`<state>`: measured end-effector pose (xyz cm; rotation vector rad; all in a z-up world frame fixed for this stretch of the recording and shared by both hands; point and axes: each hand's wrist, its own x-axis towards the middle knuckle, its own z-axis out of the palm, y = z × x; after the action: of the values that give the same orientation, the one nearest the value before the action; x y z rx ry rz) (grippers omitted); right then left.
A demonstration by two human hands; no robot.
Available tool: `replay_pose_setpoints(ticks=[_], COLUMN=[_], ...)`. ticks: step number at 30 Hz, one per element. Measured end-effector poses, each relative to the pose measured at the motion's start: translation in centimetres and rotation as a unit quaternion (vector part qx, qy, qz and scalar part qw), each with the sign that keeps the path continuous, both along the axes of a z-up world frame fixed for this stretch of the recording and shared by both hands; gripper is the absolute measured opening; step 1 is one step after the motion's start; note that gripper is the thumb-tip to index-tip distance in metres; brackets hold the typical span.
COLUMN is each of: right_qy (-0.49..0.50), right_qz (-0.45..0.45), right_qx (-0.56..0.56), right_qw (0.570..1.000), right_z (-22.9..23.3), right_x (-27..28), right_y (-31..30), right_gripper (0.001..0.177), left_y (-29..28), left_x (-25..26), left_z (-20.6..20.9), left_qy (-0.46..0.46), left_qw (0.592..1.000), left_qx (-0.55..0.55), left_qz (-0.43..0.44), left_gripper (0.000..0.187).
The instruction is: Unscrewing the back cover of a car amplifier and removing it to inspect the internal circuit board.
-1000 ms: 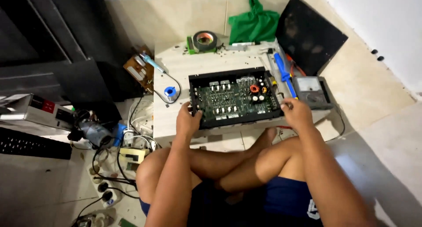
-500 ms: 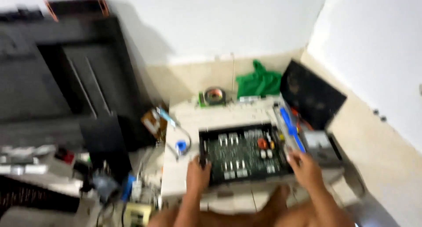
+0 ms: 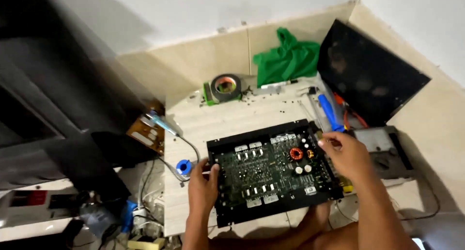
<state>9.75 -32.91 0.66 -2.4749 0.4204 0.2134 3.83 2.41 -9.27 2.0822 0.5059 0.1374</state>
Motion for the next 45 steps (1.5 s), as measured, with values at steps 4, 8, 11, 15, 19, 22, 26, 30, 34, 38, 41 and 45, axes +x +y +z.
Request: replay_pose_setpoints(ticks=[4,8,11,15,19,22,26,30,34,38,41,45], right_qy=[-0.115,-0.060,-0.169,-0.237,-0.182,-0.207,-0.225,-0.300,-0.294,-0.325,-0.275,-0.260], right_qz=[0.059,0.036,0.088,0.154,0.169,0.144,0.101,0.143,0.139,0.155,0.168,0.126], right_qx=[-0.008,-0.040,-0.038,-0.116,-0.104,-0.122,-0.062,-0.059,-0.055,-0.050,-0.075,-0.001], right_qw=[0.992,0.997,0.981,0.952,0.963,0.960,0.967,0.941,0.944,0.932,0.944,0.957], right_z=[-6.2,-5.4,-7.7,-8.9,-8.9,-9.1,-8.6,-9.2,-10.1,-11.2,-11.1,-9.9], right_x=[0.9,0.9,1.2,1.2,1.4,0.7,-0.4,-0.8,-0.6,-0.1,0.8,0.0], right_y=[-1.0,-0.5,-1.9,-2.6,-2.9,-2.8,-2.3,-3.0,-3.5,-3.8,-4.1,-3.0], right_gripper=[0.032,0.022,0.035,0.048,0.055,0.043,0.040,0.044,0.045,0.043,0.036,0.044], left_y=[-0.2,-0.6,-0.5,-0.4,-0.2,-0.4,-0.7,-0.8,-0.8,-0.6,-0.8,0.6], left_x=[0.3,0.8,1.3,1.1,0.8,0.1,-0.3,-0.6,-0.7,-0.6,0.0,0.2], left_z=[1.9,1.4,1.0,1.0,0.3,1.1,1.7,1.8,1.4,1.1,-0.1,-2.9], left_qy=[0.053,0.040,0.036,0.013,-0.039,-0.030,-0.012,-0.048,-0.058,-0.047,-0.043,-0.127], left_qw=[0.999,0.994,0.993,0.994,0.994,0.992,0.987,0.980,0.984,0.995,0.991,0.983], left_qx=[-0.012,-0.086,-0.082,-0.070,-0.061,-0.092,-0.138,-0.168,-0.158,-0.068,-0.099,-0.122], left_qz=[0.001,0.056,0.078,0.080,0.079,0.081,0.086,0.094,0.064,0.051,0.073,0.056], left_gripper=[0.063,0.048,0.033,0.041,0.042,0.041,0.033,0.058,0.064,0.058,0.043,0.038])
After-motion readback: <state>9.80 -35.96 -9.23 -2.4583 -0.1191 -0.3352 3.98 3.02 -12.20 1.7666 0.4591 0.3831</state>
